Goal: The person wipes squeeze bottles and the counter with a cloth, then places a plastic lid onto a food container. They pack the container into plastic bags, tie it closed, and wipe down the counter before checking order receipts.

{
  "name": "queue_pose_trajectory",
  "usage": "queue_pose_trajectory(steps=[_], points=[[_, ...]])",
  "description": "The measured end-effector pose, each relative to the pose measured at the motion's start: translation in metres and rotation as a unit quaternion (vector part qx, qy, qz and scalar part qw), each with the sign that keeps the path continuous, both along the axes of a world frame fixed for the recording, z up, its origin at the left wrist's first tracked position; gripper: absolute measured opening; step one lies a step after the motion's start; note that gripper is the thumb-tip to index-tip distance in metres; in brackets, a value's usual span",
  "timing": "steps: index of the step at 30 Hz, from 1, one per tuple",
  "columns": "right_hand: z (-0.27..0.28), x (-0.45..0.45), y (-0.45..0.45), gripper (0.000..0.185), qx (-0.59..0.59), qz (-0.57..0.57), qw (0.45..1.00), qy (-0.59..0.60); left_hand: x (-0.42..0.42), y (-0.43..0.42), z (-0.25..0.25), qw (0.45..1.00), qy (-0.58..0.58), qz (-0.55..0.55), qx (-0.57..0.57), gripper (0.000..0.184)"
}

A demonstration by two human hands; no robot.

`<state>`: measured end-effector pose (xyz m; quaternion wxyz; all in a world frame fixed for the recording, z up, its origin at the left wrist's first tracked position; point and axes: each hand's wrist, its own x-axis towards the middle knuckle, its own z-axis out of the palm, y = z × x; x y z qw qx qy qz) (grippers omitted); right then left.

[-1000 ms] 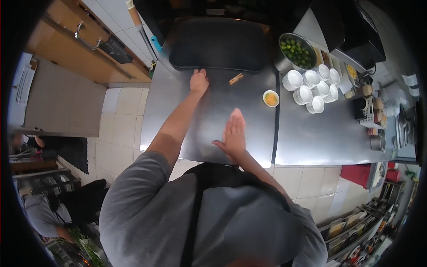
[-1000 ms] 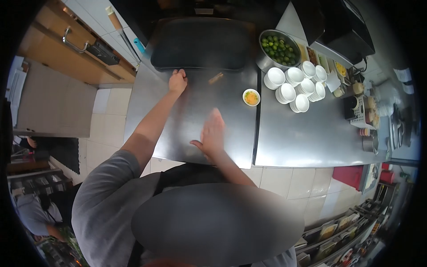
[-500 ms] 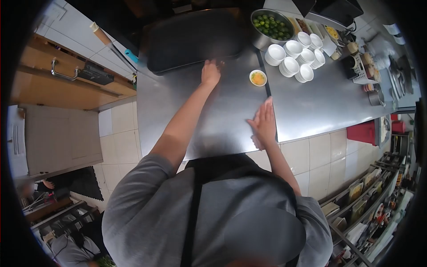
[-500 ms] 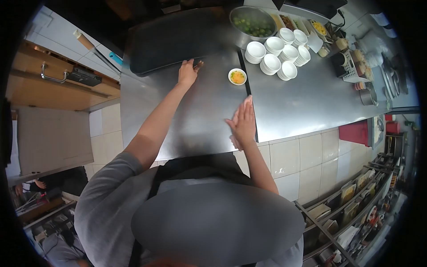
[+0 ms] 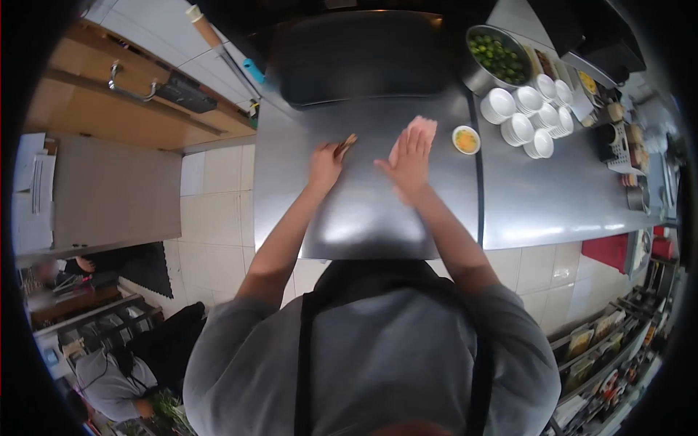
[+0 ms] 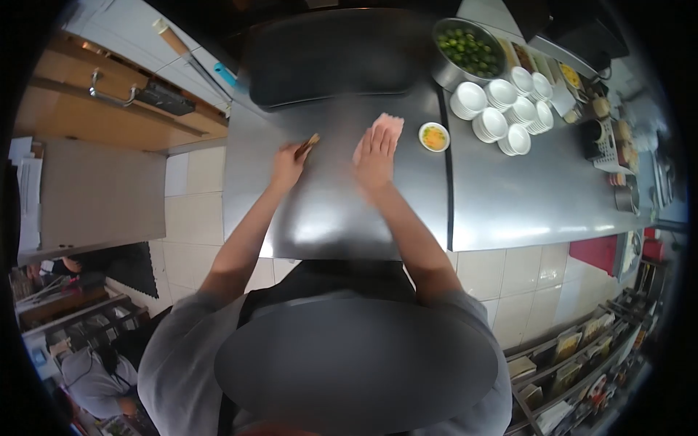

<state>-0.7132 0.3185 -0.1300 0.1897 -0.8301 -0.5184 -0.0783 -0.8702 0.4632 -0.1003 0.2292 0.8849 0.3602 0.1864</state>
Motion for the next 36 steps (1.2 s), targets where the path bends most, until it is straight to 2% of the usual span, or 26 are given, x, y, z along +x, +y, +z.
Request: queue_pose_trajectory(steps=[3, 4, 5, 6, 8, 10, 12, 14, 17, 18, 19, 20, 21, 22, 23, 24, 25, 27, 28, 30, 34, 36], points=[[0.005, 0.002, 0.053, 0.093, 0.006, 0.029, 0.999, 0.03, -0.101, -0.021, 0.022, 0.991, -0.055, 0.084, -0.09, 0.022], [0.008, -0.007, 0.073, 0.095, -0.02, 0.091, 0.996, 0.002, -0.133, -0.031, 0.024, 0.974, -0.11, 0.135, -0.147, 0.022], [0.012, -0.019, 0.095, 0.097, -0.044, 0.152, 0.987, -0.027, -0.163, -0.041, 0.031, 0.965, -0.11, 0.177, -0.162, 0.022], [0.011, -0.032, 0.116, 0.097, -0.039, 0.158, 0.986, -0.026, -0.19, -0.051, 0.038, 0.953, -0.109, 0.22, -0.176, 0.022], [-0.001, -0.072, 0.157, 0.099, 0.015, 0.259, 0.966, 0.008, -0.236, -0.063, 0.041, 0.932, -0.129, 0.276, -0.196, 0.023], [-0.03, -0.136, 0.191, 0.101, 0.076, 0.278, 0.958, -0.004, -0.262, -0.069, 0.053, 0.918, -0.144, 0.317, -0.193, 0.024], [0.027, -0.193, 0.176, 0.101, -0.028, 0.345, 0.938, 0.018, -0.272, -0.068, 0.066, 0.908, -0.166, 0.326, -0.204, 0.023], [0.039, -0.241, 0.148, 0.098, -0.12, 0.467, 0.876, 0.029, -0.262, -0.068, 0.082, 0.888, -0.257, 0.301, -0.235, 0.018], [0.033, -0.274, 0.094, 0.093, -0.062, 0.518, 0.852, 0.043, -0.237, -0.07, 0.1, 0.865, -0.292, 0.293, -0.285, 0.014], [0.03, -0.27, 0.082, 0.093, -0.065, 0.517, 0.852, 0.044, -0.223, -0.072, 0.104, 0.855, -0.305, 0.282, -0.311, 0.013], [0.026, -0.26, 0.068, 0.093, -0.015, 0.489, 0.869, 0.077, -0.212, -0.074, 0.104, 0.855, -0.304, 0.281, -0.313, 0.013], [0.025, -0.247, 0.055, 0.093, 0.037, 0.459, 0.881, 0.107, -0.201, -0.075, 0.105, 0.835, -0.318, 0.262, -0.364, 0.014], [0.024, -0.226, 0.046, 0.091, -0.02, 0.436, 0.893, 0.108, -0.189, -0.076, 0.106, 0.813, -0.331, 0.242, -0.413, 0.016], [0.022, -0.201, 0.034, 0.089, 0.007, 0.402, 0.911, 0.093, -0.178, -0.077, 0.104, 0.814, -0.332, 0.24, -0.412, 0.016], [0.021, -0.172, 0.022, 0.088, 0.035, 0.367, 0.927, 0.075, -0.164, -0.076, 0.099, 0.783, -0.342, 0.21, -0.475, 0.017], [0.011, -0.144, 0.009, 0.084, 0.063, 0.311, 0.943, 0.096, -0.15, -0.079, 0.096, 0.748, -0.349, 0.179, -0.536, 0.019], [0.0, -0.121, -0.01, 0.081, 0.09, 0.254, 0.956, 0.118, -0.135, -0.085, 0.096, 0.748, -0.348, 0.174, -0.537, 0.019], [0.038, -0.077, -0.056, 0.078, -0.077, 0.148, 0.986, 0.01, -0.1, -0.1, 0.098, 0.672, -0.374, 0.086, -0.633, 0.024], [0.028, -0.058, -0.079, 0.078, -0.074, 0.141, 0.987, 0.008, -0.084, -0.113, 0.102, 0.673, -0.372, 0.079, -0.634, 0.024], [0.007, -0.024, -0.123, 0.072, -0.006, 0.02, 0.999, -0.03, -0.052, -0.143, 0.115, 0.604, -0.381, 0.003, -0.7, 0.027], [0.004, -0.004, -0.217, 0.063, 0.024, -0.017, 0.999, 0.032, -0.01, -0.213, 0.132, 0.592, -0.348, -0.054, -0.725, 0.03], [-0.006, -0.007, -0.258, 0.051, 0.059, 0.038, 0.997, 0.035, 0.005, -0.248, 0.137, 0.606, -0.323, -0.075, -0.723, 0.028]])
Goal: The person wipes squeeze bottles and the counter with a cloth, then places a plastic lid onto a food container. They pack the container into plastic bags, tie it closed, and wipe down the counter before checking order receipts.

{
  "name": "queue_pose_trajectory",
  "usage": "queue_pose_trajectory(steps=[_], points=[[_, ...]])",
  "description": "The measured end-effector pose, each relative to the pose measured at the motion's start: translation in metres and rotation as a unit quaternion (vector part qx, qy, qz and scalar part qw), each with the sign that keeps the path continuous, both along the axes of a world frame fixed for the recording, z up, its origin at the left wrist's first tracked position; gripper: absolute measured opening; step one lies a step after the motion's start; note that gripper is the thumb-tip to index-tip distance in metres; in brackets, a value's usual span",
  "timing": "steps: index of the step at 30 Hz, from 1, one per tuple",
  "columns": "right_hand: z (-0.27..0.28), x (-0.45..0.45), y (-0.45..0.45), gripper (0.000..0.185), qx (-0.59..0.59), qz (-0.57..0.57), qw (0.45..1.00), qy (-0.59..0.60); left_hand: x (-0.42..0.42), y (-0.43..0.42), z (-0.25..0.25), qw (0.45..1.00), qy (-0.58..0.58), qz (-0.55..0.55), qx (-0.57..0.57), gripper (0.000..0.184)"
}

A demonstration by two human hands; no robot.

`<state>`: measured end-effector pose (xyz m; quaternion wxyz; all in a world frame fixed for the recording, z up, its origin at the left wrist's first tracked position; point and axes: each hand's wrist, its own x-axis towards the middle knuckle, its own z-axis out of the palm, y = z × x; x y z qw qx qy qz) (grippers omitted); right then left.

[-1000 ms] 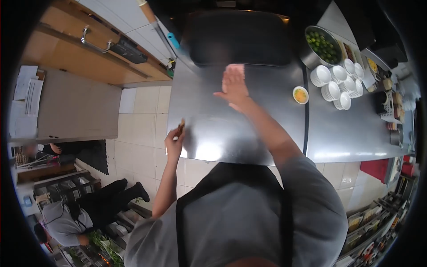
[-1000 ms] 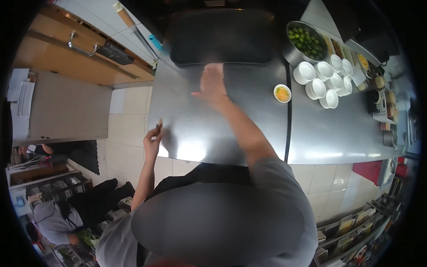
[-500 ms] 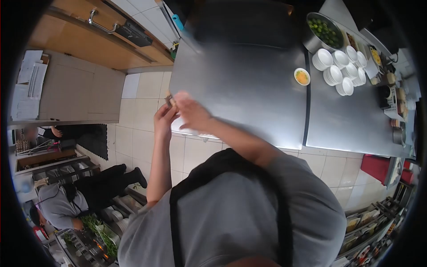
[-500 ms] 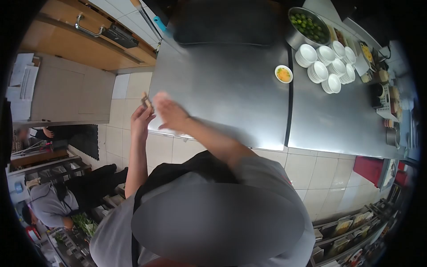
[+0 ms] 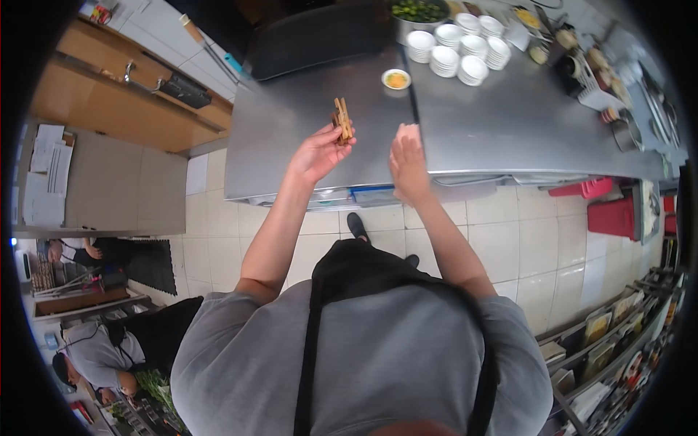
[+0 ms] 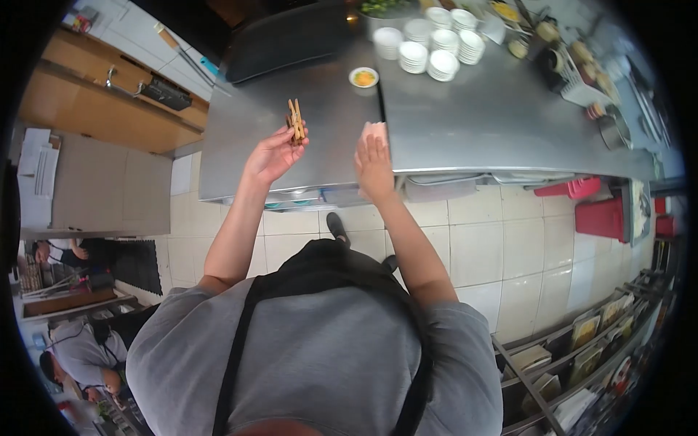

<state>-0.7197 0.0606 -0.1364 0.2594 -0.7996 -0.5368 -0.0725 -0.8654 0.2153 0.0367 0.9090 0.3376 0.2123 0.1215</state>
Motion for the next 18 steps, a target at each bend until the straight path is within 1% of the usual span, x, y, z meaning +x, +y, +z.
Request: queue_pose_trajectory(steps=[1, 2, 3, 4, 5, 6, 7, 8, 10, 11, 12, 13, 16, 18], points=[[-0.005, -0.006, -0.019, 0.044, -0.088, -0.013, 0.987, -0.137, 0.007, -0.016, 0.001, 1.0, -0.002, -0.011, 0.002, 0.028], [-0.001, -0.01, -0.036, 0.044, -0.088, -0.026, 0.986, -0.14, 0.014, -0.031, 0.001, 0.999, 0.0, -0.025, 0.02, 0.028], [0.005, -0.012, -0.053, 0.045, -0.11, -0.023, 0.96, -0.258, 0.023, -0.046, 0.001, 0.998, 0.0, -0.041, 0.038, 0.028], [0.011, -0.012, -0.074, 0.046, -0.136, -0.02, 0.918, -0.371, 0.031, -0.059, 0.0, 0.998, -0.004, -0.058, 0.039, 0.028], [0.013, -0.012, -0.099, 0.046, -0.144, -0.039, 0.916, -0.372, 0.037, -0.073, -0.001, 0.997, 0.007, -0.063, 0.051, 0.028], [0.016, -0.012, -0.126, 0.042, -0.122, -0.01, 0.991, -0.063, 0.045, -0.086, -0.003, 0.995, 0.017, -0.071, 0.064, 0.028], [0.018, -0.009, -0.148, 0.038, -0.072, 0.018, 0.965, 0.251, 0.052, -0.098, -0.006, 0.994, 0.029, -0.077, 0.068, 0.027], [0.015, 0.001, -0.172, 0.038, -0.064, -0.005, 0.966, 0.248, 0.059, -0.11, -0.009, 0.992, 0.024, -0.101, 0.071, 0.027], [0.005, 0.029, -0.223, 0.03, -0.041, -0.114, 0.957, 0.264, 0.075, -0.129, -0.014, 0.989, 0.032, -0.132, 0.05, 0.026], [0.007, 0.046, -0.243, 0.03, -0.034, -0.133, 0.956, 0.261, 0.085, -0.136, -0.019, 0.987, 0.027, -0.151, 0.053, 0.026], [0.013, 0.066, -0.258, 0.03, 0.023, -0.223, 0.924, 0.311, 0.095, -0.142, -0.022, 0.984, 0.031, -0.171, 0.048, 0.026], [0.019, 0.087, -0.268, 0.032, 0.082, -0.308, 0.879, 0.355, 0.106, -0.148, -0.024, 0.98, 0.035, -0.19, 0.045, 0.026], [0.067, 0.144, -0.286, 0.036, 0.137, -0.357, 0.858, 0.343, 0.146, -0.169, -0.019, 0.973, 0.045, -0.222, 0.053, 0.026], [0.081, 0.173, -0.27, 0.038, 0.143, -0.359, 0.866, 0.317, 0.171, -0.178, -0.012, 0.967, 0.039, -0.24, 0.073, 0.026]])
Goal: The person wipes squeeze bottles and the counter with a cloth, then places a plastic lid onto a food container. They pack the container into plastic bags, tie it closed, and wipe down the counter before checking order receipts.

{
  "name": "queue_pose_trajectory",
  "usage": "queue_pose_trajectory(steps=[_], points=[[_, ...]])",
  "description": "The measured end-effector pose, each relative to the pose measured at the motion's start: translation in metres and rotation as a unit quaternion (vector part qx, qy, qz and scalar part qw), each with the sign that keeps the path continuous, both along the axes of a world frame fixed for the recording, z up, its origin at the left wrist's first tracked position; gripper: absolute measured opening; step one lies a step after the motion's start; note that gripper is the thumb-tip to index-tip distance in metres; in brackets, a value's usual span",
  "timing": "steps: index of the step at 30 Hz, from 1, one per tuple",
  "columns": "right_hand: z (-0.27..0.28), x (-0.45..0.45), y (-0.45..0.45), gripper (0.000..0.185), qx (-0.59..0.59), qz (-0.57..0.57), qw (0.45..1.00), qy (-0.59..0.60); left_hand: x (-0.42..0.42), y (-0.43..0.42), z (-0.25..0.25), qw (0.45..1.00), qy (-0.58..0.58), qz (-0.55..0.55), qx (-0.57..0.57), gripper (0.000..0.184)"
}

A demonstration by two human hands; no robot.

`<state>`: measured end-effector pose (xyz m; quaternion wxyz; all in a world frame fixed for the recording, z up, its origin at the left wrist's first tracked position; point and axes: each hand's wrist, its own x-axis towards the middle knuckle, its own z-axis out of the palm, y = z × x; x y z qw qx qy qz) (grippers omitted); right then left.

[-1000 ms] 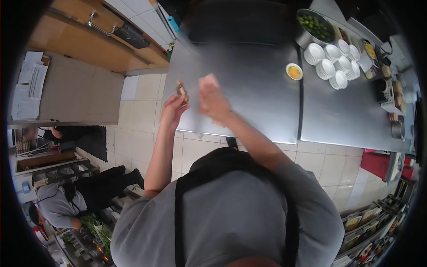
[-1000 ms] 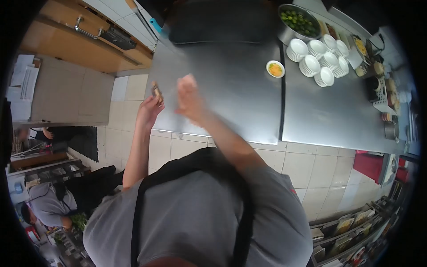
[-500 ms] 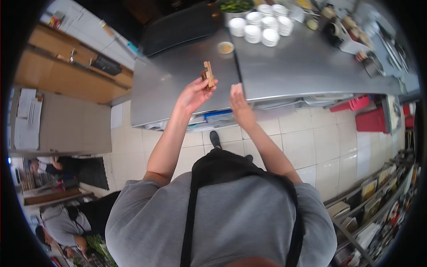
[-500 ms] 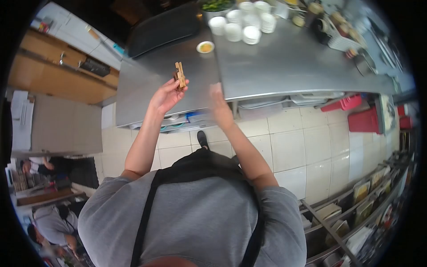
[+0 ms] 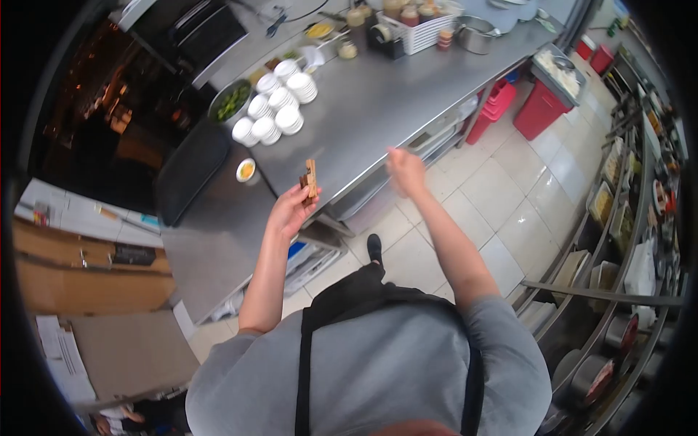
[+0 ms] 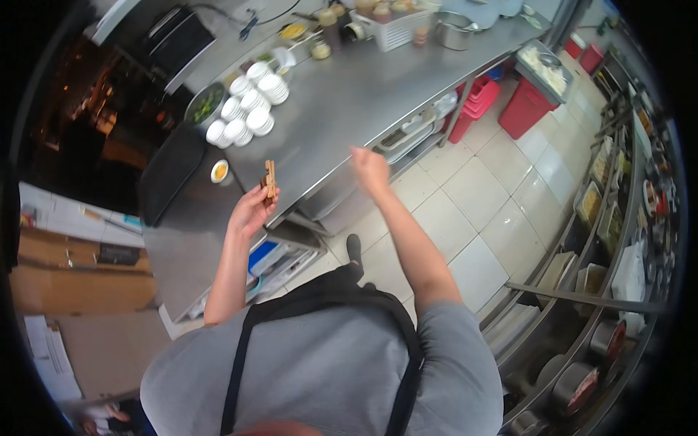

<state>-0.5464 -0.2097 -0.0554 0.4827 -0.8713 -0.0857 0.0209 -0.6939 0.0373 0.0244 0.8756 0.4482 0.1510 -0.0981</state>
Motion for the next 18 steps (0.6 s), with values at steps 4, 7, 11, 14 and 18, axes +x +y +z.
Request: queue_pose_trajectory(steps=[4, 7, 11, 14, 18], points=[[0.02, 0.008, 0.081, 0.017, -0.007, 0.224, 0.939, -0.262, 0.046, -0.004, 0.006, 0.999, -0.017, 0.014, 0.032, 0.027], [-0.04, 0.0, 0.137, 0.032, -0.006, 0.289, 0.87, -0.399, 0.091, 0.0, 0.005, 0.999, -0.034, 0.009, 0.028, 0.027], [-0.063, 0.043, 0.137, 0.039, -0.09, 0.318, 0.831, -0.448, 0.158, 0.004, -0.004, 0.999, -0.005, -0.018, 0.03, 0.025], [0.024, 0.104, 0.083, 0.033, -0.134, 0.256, 0.93, -0.225, 0.21, -0.017, -0.006, 0.998, 0.001, -0.06, 0.023, 0.023], [-0.033, 0.234, 0.011, 0.032, -0.321, -0.013, 0.815, -0.483, 0.269, -0.063, -0.007, 0.993, 0.011, -0.105, 0.044, 0.021]])
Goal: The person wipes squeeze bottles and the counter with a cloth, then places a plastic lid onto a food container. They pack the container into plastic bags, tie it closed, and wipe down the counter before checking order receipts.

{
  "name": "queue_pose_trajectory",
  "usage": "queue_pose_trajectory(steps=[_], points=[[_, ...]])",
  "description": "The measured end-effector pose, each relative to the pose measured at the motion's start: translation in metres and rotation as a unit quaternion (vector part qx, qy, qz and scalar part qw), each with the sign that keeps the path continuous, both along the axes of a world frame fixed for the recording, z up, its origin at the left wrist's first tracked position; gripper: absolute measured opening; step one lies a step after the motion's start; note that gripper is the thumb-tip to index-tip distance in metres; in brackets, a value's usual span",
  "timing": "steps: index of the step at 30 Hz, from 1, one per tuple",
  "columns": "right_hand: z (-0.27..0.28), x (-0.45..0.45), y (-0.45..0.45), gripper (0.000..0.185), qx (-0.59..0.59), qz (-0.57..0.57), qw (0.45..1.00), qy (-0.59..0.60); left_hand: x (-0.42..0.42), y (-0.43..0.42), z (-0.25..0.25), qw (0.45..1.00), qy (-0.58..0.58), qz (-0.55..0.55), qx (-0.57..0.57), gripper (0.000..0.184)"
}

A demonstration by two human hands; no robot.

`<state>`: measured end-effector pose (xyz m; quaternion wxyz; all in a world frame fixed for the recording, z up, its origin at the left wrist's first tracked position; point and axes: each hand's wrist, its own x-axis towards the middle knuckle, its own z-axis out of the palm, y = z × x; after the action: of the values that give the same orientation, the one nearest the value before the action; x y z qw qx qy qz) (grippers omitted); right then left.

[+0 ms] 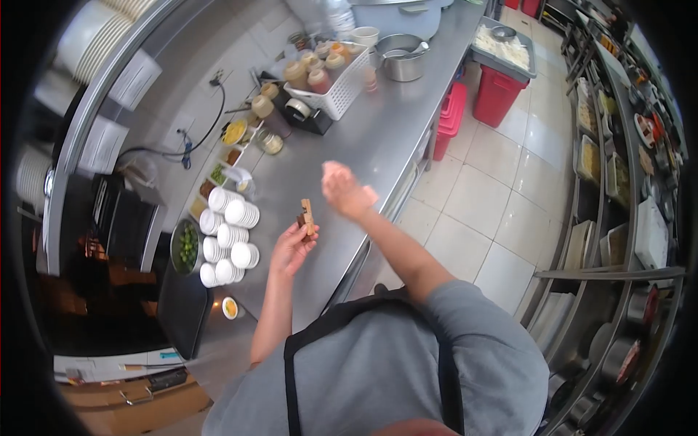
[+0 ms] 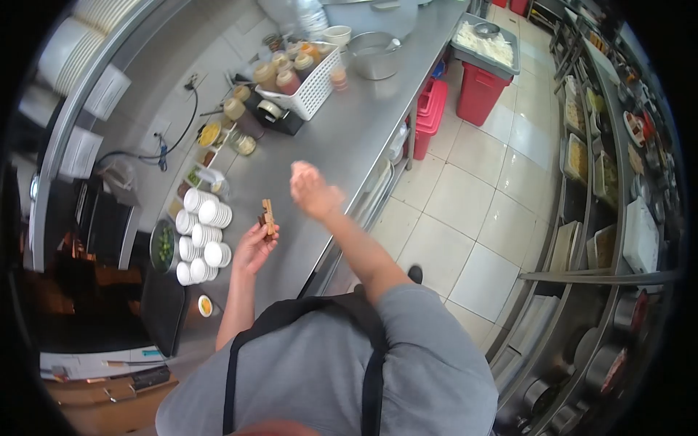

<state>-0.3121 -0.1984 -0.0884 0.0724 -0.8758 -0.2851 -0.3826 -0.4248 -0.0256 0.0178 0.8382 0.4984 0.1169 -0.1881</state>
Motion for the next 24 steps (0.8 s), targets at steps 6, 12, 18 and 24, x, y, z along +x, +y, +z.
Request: queue_pose_trajectory(steps=[6, 12, 18, 24], points=[[-0.057, 0.157, -0.16, 0.046, -0.009, -0.201, 0.97, 0.135, 0.071, -0.063, -0.032, 0.998, 0.057, -0.028, -0.001, 0.021], [-0.053, 0.289, -0.298, 0.05, 0.054, -0.223, 0.949, 0.215, 0.131, -0.127, -0.054, 0.994, 0.103, 0.041, 0.011, 0.022], [-0.051, 0.419, -0.398, 0.05, 0.092, -0.251, 0.939, 0.216, 0.178, -0.188, -0.051, 0.985, 0.144, 0.081, 0.049, 0.023], [-0.065, 0.502, -0.459, 0.046, 0.103, -0.289, 0.948, 0.081, 0.2, -0.217, -0.052, 0.978, 0.165, 0.094, 0.09, 0.025]])
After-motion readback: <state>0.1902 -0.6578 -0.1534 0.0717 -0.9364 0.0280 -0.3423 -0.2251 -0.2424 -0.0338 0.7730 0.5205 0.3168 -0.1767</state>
